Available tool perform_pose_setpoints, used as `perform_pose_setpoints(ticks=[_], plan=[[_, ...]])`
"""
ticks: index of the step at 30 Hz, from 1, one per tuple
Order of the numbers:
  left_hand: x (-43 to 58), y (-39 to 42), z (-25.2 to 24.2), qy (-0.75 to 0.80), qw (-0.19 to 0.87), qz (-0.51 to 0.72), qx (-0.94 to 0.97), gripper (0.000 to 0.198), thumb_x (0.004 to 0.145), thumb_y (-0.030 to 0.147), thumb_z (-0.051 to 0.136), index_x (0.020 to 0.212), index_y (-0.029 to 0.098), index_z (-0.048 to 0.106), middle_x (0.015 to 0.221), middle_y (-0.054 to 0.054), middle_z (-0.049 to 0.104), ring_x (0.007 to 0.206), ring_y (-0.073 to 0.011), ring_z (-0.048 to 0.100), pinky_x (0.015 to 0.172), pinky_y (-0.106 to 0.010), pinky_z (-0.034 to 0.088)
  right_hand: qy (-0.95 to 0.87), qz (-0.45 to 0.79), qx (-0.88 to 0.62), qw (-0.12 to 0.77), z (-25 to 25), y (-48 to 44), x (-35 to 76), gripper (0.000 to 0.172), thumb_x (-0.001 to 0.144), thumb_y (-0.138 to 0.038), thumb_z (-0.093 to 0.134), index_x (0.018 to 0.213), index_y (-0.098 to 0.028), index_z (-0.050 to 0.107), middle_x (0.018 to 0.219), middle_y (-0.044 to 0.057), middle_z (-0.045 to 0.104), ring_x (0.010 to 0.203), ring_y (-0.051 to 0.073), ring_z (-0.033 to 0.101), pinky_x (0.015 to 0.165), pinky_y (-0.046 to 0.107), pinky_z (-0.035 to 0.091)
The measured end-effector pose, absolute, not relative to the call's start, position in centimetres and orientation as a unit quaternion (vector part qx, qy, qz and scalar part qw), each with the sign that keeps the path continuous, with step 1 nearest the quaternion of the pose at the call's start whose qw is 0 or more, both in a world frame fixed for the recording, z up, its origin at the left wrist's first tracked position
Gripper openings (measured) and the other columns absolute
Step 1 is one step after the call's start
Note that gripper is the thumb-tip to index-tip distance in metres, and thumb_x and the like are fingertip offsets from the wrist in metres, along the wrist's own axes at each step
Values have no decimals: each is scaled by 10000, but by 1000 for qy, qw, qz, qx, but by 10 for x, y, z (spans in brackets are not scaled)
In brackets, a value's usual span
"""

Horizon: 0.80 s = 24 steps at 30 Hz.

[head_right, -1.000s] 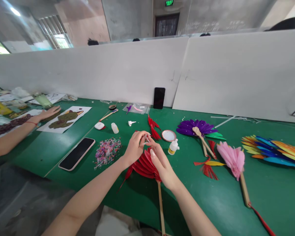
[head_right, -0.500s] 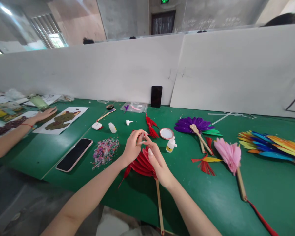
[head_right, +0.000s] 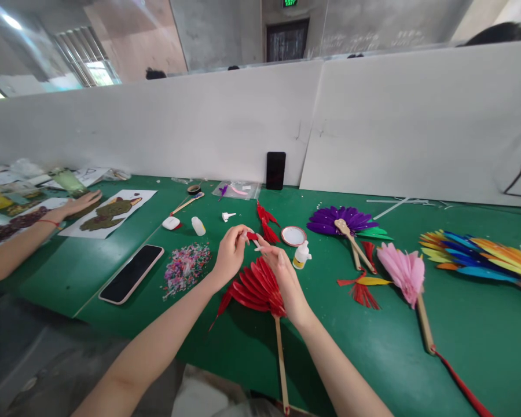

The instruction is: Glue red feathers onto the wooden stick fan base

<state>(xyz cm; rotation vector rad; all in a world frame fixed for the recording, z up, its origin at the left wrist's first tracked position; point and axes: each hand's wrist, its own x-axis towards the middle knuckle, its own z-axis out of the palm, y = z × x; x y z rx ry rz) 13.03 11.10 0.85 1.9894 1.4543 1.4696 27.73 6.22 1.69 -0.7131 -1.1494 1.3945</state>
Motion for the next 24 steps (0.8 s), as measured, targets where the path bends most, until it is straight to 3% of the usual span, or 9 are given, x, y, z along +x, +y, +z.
perform_pose_setpoints(ticks=[4,12,19,24], plan=[[129,113,12,481,215,525,669,226,938,280,420,990,171,611,853,-61,645,749,-161,611,719,-296,490,-496,611,-260,560,26,63,284,328,837,-626,473,952,-362,630,1327,-19,577,1319,244,419,1138,510,249],[138,107,16,451,309,530,648,299,918,387,458,1009,161,632,876,-73,674,696,-142,612,659,-267,490,-468,615,-288,566,20,70,288,383,834,-648,453,907,-308,612,1265,43,622,1265,265,483,1106,532,282],[133,113,10,512,270,531,619,281,841,439,570,759,171,595,637,8,595,565,-116,528,567,-235,410,-462,594,-301,586,8,74,288,295,877,-577,443,899,-338,616,1187,17,665,1215,270,527,1069,553,326],[110,130,3,585,187,467,637,332,866,444,519,667,182,560,544,32,539,509,-111,498,545,-227,377,-465,582,-323,584,3,75,289,261,885,-527,467,897,-322,629,1119,22,692,1159,281,570,1037,551,356]])
